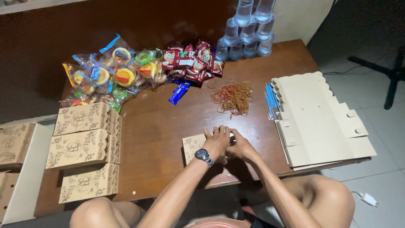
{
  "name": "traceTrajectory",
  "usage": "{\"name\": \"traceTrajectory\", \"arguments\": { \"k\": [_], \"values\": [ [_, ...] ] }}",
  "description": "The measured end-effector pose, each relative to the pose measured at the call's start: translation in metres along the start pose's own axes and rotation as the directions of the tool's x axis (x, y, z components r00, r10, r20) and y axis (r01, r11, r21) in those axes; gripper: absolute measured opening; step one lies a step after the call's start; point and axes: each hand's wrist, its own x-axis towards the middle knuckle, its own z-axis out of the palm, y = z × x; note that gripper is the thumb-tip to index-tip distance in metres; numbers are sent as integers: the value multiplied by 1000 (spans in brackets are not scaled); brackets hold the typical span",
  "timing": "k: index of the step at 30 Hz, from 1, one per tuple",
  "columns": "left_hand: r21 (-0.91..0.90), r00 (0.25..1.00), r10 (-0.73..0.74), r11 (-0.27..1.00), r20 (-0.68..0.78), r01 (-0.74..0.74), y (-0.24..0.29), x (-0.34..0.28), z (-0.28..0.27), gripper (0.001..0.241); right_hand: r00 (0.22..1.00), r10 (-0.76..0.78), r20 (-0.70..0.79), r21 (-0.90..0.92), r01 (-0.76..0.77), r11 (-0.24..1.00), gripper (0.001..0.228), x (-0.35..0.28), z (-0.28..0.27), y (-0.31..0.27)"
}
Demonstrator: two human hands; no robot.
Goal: Folding cardboard boxes and filling them with snack items.
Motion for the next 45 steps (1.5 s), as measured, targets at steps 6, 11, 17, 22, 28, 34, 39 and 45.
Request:
{"name": "traceTrajectory", "arguments": {
  "k": [6,11,17,22,28,34,39,45],
  "values": [
    [31,1000,9,999,2,-9,2,7,-1,76,999,23,43,273,-34,962,87,30,18,36],
    [-20,997,38,999,60,-37,-4,5,-11,87,998,-9,61,371,-14,928,89,36,19,40],
    [-48,986,62,997,154,-56,-9,-6,-29,128,998,-27,52,387,5,922,102,10,15,4],
    [-122,983,122,987,138,-106,-8,-23,-54,126,993,-50,102,420,3,908,106,26,22,13],
    [-172,971,174,974,166,-145,-10,-34,-51,127,957,-109,267,500,-41,865,105,14,24,8],
    [-201,967,202,965,154,-169,-15,-44,-57,128,926,-98,364,619,-162,768,114,32,39,54],
    [-287,964,196,948,177,-140,-20,-48,-70,134,918,-111,381,669,-191,719,110,-15,14,-13],
    [-370,968,171,924,185,-92,-28,-49,-80,140,932,-65,357,763,-251,596,113,-11,28,9]
  ]
}}
